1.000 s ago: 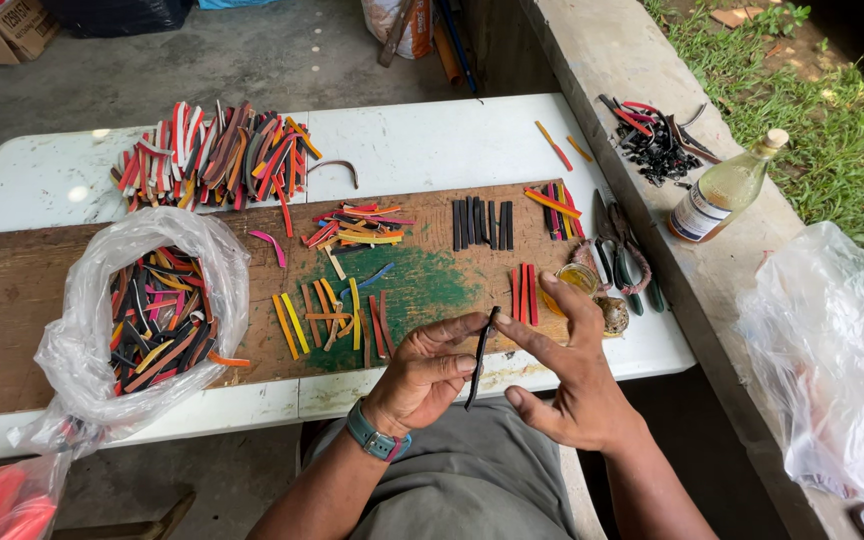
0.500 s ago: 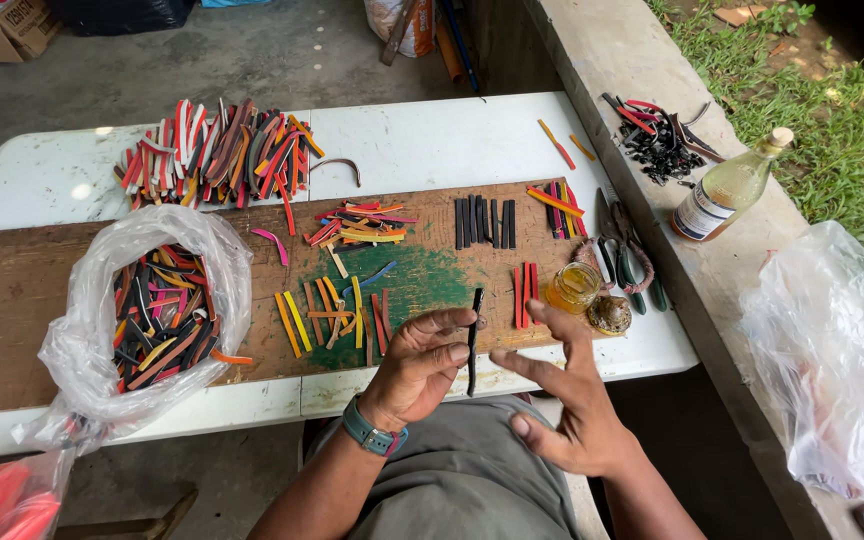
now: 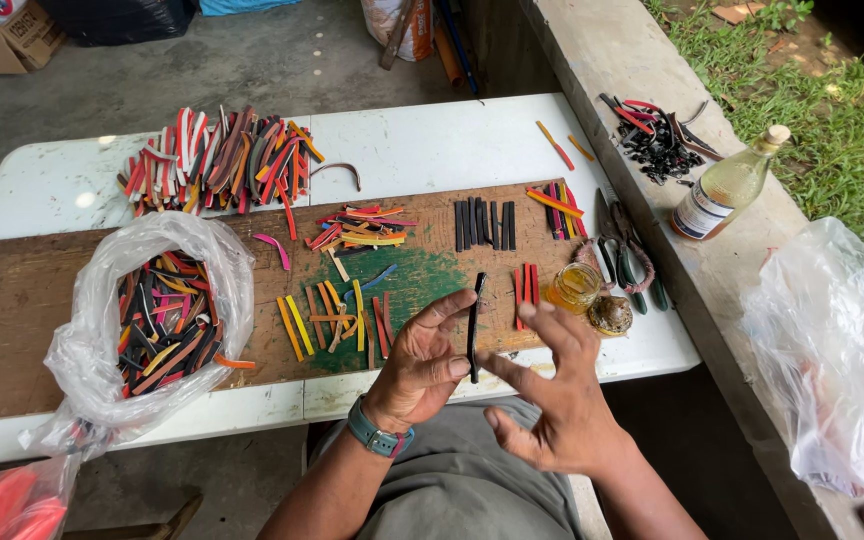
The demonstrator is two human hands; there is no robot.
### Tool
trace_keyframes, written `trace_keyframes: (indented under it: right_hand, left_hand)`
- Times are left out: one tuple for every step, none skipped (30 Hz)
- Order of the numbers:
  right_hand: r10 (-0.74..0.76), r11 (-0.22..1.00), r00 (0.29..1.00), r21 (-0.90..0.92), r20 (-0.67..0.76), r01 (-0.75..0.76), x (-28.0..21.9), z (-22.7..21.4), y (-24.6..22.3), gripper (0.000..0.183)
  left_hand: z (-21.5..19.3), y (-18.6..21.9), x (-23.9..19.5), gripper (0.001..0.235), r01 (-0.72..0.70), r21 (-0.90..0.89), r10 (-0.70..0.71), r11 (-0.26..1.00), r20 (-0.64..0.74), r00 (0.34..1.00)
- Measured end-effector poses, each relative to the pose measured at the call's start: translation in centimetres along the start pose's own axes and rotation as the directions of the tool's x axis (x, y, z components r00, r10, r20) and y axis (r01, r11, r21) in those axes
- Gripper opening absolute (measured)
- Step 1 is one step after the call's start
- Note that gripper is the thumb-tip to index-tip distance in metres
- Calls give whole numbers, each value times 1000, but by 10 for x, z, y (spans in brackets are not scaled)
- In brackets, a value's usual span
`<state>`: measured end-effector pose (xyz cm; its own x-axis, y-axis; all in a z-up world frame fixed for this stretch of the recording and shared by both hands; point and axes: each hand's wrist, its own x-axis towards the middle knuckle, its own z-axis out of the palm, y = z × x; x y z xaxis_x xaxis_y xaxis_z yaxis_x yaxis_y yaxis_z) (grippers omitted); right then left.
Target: The person picks up small, colorful rubber strips from a pile, inspects them, and places them into color-coded groups on a wooden board. The process is repeated for multiple strips of different colors.
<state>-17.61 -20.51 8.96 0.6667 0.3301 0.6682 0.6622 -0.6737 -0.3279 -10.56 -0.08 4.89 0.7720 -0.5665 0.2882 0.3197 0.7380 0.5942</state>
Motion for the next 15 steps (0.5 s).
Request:
trace_keyframes:
  right_hand:
    - [-42,998,999,-50,4,42,1,-1,0,44]
    - [-55,998,998,-35,-8,54,1,-2,-1,43]
    - [-62,998,998,-21,-22,62,0,-2,-1,42]
    - [-70,998,997,-7,-36,70,-1,-2,-1,41]
    - [-55,998,998,29,-23,55,-4,-3,-2,43]
    - [-40,997,999,66,-10,40,-6,-4,-3,44]
    - [-30,995,1000,100,1,29,-6,-4,-3,46]
    - [-39,987,999,155,13,37,-7,-5,-4,45]
    - [-52,977,998,210,26,45,-8,-6,-5,43]
    - [-65,963,997,265,38,53,-8,-6,-5,42]
    - [-64,961,997,271,31,53,-8,-6,-6,44]
    - [-63,959,998,277,23,54,-8,-5,-6,47]
    - [-57,958,998,282,13,51,-8,-4,-6,49]
    - [-27,973,1000,227,5,25,-7,-3,-5,52]
    - [2,986,1000,169,-8,-1,-4,1,-2,54]
  left_hand:
    - [0,1,0,71,1,5,-1,1000,-10,1000]
    - [0,1,0,71,2,2,-2,1000,2,1000]
    - [-1,2,0,70,8,-1,-8,1000,14,1000]
    - [-2,2,1,70,13,-4,-13,1000,27,1000]
    - [-2,2,0,70,25,-14,-24,1000,24,999]
    - [-2,1,-1,70,36,-24,-35,999,22,999]
    - [-3,2,-1,69,44,-31,-43,999,22,999]
    - [-3,3,-1,70,39,-33,-38,999,29,999]
    - [-3,3,-1,70,31,-37,-30,999,34,999]
    - [-4,3,-1,70,23,-40,-22,999,39,999]
    - [-4,3,-2,70,29,-32,-28,999,38,999]
    - [-5,3,-3,70,35,-23,-34,999,37,999]
    - [-5,3,-4,70,45,-15,-45,999,37,998]
    - [-5,3,-6,71,45,-7,-44,999,43,998]
    - [-4,4,-8,72,45,2,-45,999,52,998]
